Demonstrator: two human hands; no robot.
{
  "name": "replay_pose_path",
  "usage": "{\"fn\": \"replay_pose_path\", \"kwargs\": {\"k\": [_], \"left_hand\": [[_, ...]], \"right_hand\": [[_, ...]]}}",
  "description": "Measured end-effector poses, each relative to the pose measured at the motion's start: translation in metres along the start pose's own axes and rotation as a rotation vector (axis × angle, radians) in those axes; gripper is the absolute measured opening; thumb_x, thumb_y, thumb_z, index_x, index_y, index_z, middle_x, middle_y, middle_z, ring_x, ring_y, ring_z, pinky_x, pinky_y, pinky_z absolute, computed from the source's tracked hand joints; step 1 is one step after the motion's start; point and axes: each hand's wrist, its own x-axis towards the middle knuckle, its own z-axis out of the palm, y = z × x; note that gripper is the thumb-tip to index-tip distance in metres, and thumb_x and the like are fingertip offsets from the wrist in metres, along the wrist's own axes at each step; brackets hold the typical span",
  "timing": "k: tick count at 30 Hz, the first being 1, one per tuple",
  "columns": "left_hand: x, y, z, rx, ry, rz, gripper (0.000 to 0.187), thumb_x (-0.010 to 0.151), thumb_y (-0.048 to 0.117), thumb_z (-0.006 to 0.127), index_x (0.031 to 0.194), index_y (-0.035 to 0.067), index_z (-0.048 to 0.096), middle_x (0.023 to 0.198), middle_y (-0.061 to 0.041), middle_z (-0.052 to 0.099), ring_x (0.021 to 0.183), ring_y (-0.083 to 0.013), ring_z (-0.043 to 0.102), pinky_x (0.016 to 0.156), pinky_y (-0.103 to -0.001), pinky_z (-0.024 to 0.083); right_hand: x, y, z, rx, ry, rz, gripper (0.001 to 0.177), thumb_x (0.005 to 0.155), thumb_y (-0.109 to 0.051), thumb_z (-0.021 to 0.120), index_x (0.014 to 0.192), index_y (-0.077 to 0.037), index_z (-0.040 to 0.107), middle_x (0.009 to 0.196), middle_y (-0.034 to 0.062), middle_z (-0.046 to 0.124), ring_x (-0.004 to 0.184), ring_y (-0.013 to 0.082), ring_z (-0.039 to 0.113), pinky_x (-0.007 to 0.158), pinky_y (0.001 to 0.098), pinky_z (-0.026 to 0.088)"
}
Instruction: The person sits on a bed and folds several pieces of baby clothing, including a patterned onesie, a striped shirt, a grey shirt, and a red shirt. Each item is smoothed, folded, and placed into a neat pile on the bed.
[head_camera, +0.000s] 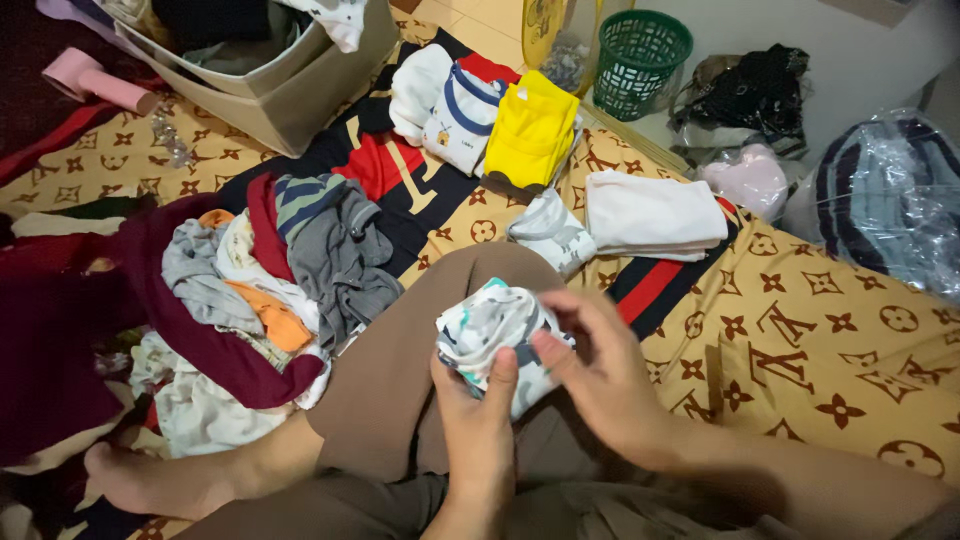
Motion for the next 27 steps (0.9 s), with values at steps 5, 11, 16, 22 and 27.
{"fn": "replay_pose_path", "kwargs": {"k": [5, 11, 16, 22, 27], "left_hand": [[0.0, 0.002, 0.001, 0.079, -0.026, 0.092, 0.063, 0.083, 0.006, 0.081, 0.136, 0.001, 0.046, 0.124, -0.01, 0.065, 0.111, -0.0171, 0.065, 0.095, -0.032, 0.052], [0.003, 0.016, 0.013, 0.005, -0.026, -0.068, 0.061, 0.081, 0.004, 0.079, 0.137, -0.001, 0.056, 0.124, -0.014, 0.072, 0.109, -0.0194, 0.07, 0.093, -0.032, 0.056], [0.001, 0.015, 0.014, 0.199, -0.153, 0.018, 0.071, 0.076, 0.0, 0.082, 0.141, -0.001, 0.054, 0.129, -0.012, 0.069, 0.114, -0.017, 0.067, 0.098, -0.031, 0.053], [0.001, -0.01, -0.011, 0.092, -0.203, 0.051, 0.067, 0.08, 0.01, 0.082, 0.139, -0.005, 0.055, 0.13, -0.017, 0.07, 0.117, -0.0214, 0.068, 0.101, -0.035, 0.053], [0.013, -0.015, -0.006, 0.312, -0.215, 0.057, 0.076, 0.08, 0.018, 0.087, 0.144, 0.003, 0.049, 0.132, -0.019, 0.068, 0.118, -0.0255, 0.068, 0.1, -0.037, 0.054]], "right_hand": [[0.001, 0.004, -0.002, 0.116, -0.099, 0.164, 0.032, 0.094, -0.01, 0.072, 0.122, 0.003, 0.064, 0.111, 0.0085, 0.07, 0.1, 0.0107, 0.063, 0.085, 0.0269, 0.053], [0.005, -0.002, 0.006, -0.035, 0.06, -0.028, 0.04, 0.101, -0.013, 0.058, 0.137, 0.002, 0.05, 0.125, 0.005, 0.064, 0.115, 0.0103, 0.059, 0.099, 0.0256, 0.046], [0.011, -0.015, 0.005, 0.023, -0.036, 0.245, 0.036, 0.096, -0.022, 0.063, 0.126, -0.001, 0.063, 0.111, 0.0056, 0.072, 0.103, 0.0095, 0.064, 0.089, 0.0261, 0.052], [0.019, 0.001, -0.001, 0.025, -0.157, 0.215, 0.033, 0.095, -0.021, 0.069, 0.121, -0.001, 0.067, 0.104, 0.0061, 0.07, 0.098, 0.0107, 0.063, 0.087, 0.0278, 0.053], [0.034, 0.047, -0.019, -0.073, -0.121, 0.053, 0.028, 0.097, -0.021, 0.071, 0.113, 0.002, 0.067, 0.103, 0.0057, 0.068, 0.097, 0.0122, 0.062, 0.086, 0.029, 0.051]]}}
